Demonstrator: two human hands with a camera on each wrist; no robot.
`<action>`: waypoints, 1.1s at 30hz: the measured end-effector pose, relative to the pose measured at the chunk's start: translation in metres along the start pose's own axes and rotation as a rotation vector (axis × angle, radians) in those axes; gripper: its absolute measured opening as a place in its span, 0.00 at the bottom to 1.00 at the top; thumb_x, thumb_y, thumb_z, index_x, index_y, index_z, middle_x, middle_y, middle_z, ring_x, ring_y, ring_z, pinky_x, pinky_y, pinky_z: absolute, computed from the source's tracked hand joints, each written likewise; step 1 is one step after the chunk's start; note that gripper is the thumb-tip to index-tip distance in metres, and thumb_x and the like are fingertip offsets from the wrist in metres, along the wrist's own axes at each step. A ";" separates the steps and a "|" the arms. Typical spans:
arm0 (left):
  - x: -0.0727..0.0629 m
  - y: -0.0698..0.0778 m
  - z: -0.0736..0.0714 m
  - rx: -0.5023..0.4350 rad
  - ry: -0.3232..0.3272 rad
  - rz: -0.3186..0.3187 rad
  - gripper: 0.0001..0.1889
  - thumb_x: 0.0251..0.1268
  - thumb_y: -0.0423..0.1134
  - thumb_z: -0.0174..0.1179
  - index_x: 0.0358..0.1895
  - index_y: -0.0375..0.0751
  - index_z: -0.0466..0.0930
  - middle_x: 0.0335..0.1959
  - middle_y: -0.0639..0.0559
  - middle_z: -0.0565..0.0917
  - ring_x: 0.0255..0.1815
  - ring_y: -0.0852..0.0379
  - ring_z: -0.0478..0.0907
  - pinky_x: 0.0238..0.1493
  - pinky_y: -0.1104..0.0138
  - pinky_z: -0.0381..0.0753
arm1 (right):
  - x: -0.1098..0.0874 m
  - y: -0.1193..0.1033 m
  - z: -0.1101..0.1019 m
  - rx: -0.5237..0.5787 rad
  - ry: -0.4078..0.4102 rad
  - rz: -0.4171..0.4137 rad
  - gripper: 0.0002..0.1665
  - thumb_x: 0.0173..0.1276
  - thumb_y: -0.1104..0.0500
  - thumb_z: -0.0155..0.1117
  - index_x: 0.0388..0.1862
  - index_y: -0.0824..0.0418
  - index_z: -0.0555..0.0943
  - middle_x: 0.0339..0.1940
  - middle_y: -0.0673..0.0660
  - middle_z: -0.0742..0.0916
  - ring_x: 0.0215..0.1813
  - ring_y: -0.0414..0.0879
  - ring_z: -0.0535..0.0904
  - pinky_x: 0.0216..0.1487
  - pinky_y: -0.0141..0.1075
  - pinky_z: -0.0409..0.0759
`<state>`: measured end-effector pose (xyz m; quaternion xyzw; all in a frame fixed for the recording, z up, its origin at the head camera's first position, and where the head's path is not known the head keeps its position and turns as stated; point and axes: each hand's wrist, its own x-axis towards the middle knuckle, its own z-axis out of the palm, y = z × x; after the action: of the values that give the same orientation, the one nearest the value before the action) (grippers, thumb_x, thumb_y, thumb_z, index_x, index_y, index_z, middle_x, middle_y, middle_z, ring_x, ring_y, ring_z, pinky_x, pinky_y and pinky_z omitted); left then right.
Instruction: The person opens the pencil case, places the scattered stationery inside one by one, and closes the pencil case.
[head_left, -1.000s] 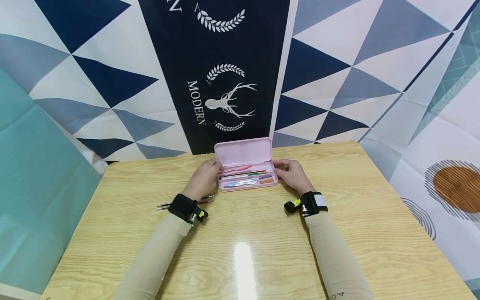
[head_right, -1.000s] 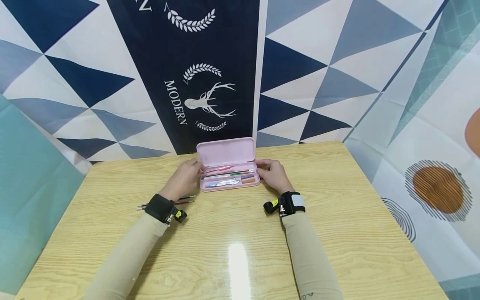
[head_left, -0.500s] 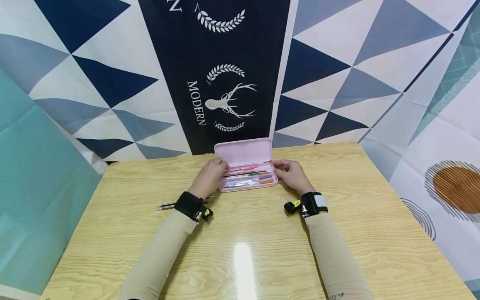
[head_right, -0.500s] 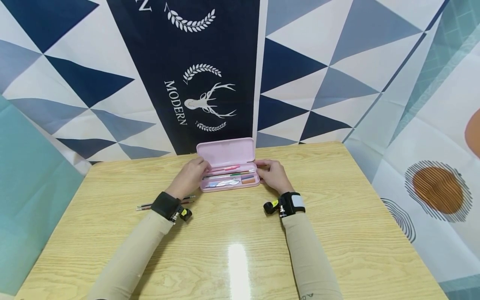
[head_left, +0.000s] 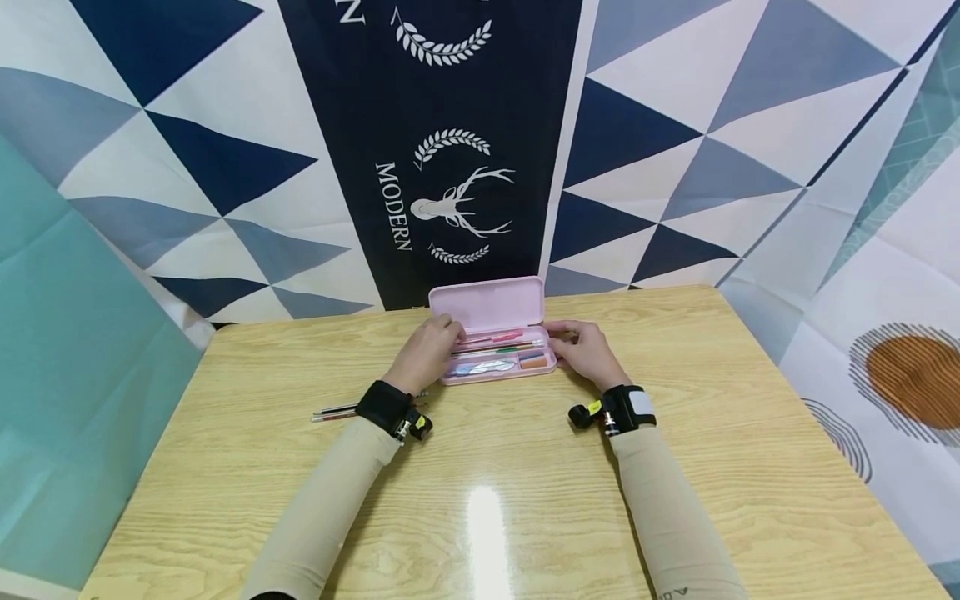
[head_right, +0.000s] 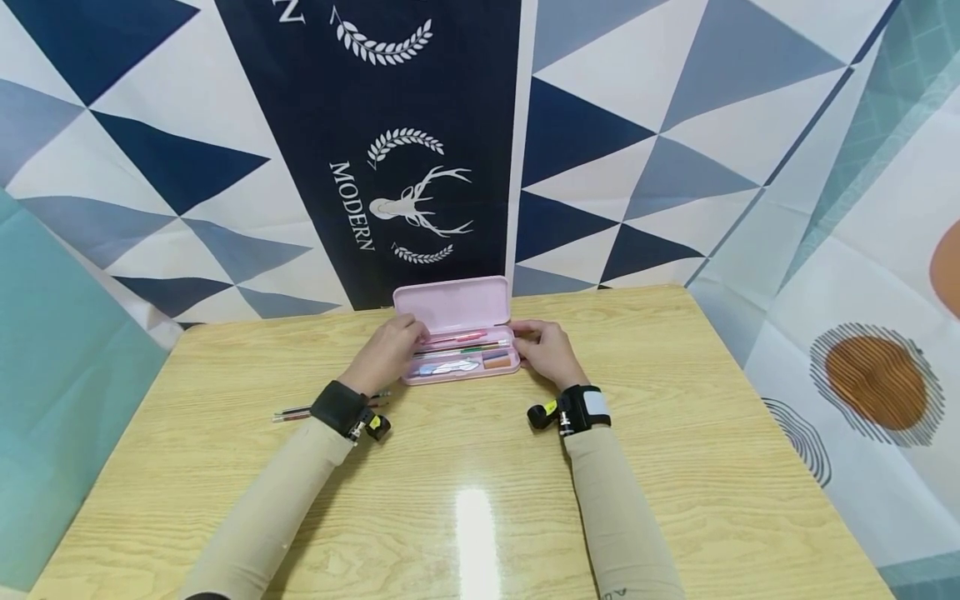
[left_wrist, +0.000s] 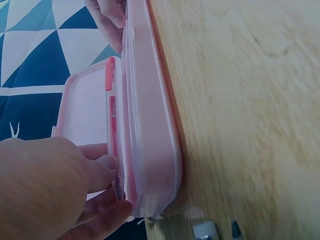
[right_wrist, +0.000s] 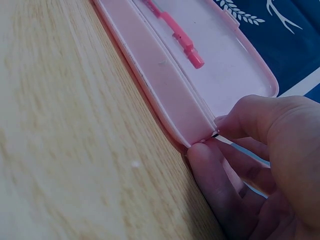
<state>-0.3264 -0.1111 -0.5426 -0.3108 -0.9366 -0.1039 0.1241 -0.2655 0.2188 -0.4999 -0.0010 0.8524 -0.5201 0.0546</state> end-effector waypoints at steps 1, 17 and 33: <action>0.001 0.001 0.000 0.000 0.000 0.000 0.17 0.63 0.34 0.82 0.53 0.46 0.88 0.47 0.51 0.84 0.51 0.50 0.86 0.59 0.58 0.88 | 0.000 0.000 0.000 0.001 -0.001 0.000 0.25 0.87 0.59 0.65 0.78 0.61 0.83 0.63 0.71 0.89 0.42 0.43 0.85 0.38 0.27 0.87; 0.005 0.008 0.000 0.020 -0.053 -0.011 0.13 0.69 0.36 0.80 0.52 0.46 0.89 0.47 0.50 0.86 0.47 0.52 0.84 0.56 0.58 0.88 | -0.001 -0.001 0.001 0.001 0.001 0.012 0.25 0.87 0.59 0.65 0.78 0.60 0.83 0.62 0.70 0.88 0.41 0.43 0.84 0.38 0.27 0.86; 0.002 0.027 -0.024 -0.064 -0.023 0.011 0.07 0.74 0.26 0.70 0.48 0.40 0.89 0.44 0.45 0.88 0.45 0.49 0.87 0.55 0.58 0.89 | 0.000 -0.002 0.001 -0.003 0.013 -0.041 0.24 0.85 0.62 0.66 0.76 0.64 0.84 0.61 0.72 0.90 0.41 0.41 0.85 0.36 0.27 0.86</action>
<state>-0.3075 -0.0957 -0.5162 -0.3210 -0.9324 -0.1294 0.1041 -0.2654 0.2173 -0.4988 -0.0154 0.8532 -0.5199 0.0385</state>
